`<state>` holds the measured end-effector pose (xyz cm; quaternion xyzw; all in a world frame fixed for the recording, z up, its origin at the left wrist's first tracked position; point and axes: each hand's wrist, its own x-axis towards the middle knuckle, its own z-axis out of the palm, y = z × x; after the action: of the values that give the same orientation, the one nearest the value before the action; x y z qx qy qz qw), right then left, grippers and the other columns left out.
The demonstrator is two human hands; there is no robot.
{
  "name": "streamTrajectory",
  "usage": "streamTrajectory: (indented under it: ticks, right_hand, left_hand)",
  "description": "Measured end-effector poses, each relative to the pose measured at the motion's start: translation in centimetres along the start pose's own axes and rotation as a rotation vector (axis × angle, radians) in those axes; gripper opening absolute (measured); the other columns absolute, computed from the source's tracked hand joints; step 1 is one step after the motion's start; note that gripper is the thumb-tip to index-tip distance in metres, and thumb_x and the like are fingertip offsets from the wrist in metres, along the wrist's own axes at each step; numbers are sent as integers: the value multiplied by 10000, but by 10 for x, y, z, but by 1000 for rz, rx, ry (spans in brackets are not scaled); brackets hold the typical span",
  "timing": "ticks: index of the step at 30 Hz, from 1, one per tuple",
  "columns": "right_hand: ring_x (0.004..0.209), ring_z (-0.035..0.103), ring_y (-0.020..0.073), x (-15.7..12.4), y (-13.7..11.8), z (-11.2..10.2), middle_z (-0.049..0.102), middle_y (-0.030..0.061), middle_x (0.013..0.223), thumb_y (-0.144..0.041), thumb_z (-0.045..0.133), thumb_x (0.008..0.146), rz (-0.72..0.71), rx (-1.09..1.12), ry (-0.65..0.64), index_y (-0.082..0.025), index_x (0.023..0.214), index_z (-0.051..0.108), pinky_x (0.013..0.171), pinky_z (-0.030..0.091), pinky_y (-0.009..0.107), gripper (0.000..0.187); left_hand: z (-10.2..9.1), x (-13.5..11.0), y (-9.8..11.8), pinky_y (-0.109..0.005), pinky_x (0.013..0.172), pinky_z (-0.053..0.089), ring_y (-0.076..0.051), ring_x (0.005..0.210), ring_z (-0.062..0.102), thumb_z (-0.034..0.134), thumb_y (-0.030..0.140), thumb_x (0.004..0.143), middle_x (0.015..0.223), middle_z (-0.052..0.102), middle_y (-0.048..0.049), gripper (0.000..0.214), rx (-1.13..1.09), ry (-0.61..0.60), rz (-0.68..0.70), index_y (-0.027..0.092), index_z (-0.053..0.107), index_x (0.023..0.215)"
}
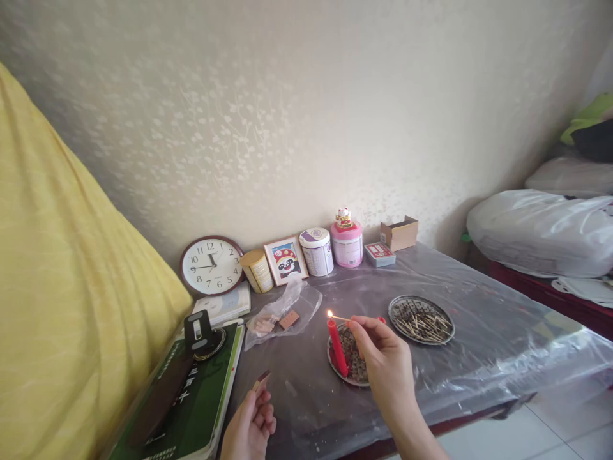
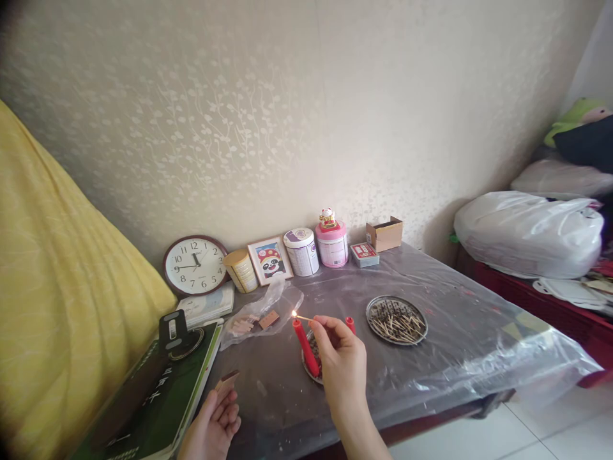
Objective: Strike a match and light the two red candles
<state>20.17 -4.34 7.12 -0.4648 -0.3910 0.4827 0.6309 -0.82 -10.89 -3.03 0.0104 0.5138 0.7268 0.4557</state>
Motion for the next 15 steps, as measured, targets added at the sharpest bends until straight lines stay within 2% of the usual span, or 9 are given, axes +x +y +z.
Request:
streamTrajectory:
  ticks: [9,15]
  right_hand:
    - [477,457,106,1,1,-1,634,16,608,-462,746,657,-29,-23,9,-151,772,720,421,387,213,333]
    - [485,493,124,2,4,-1,651,23,624,-515,734,656,-46,-63,6,-156,785,721,447,403,234,383]
  left_hand:
    - [-2,3,-1,-254,365,372,-127,422,500,826,327,435,585,663,-69,305,3,-32,15,136,698,636]
    - [0,2,0,-252,355,356,-130,416,499,803,318,490,586,656,-68,252,9,-17,12,141,691,629]
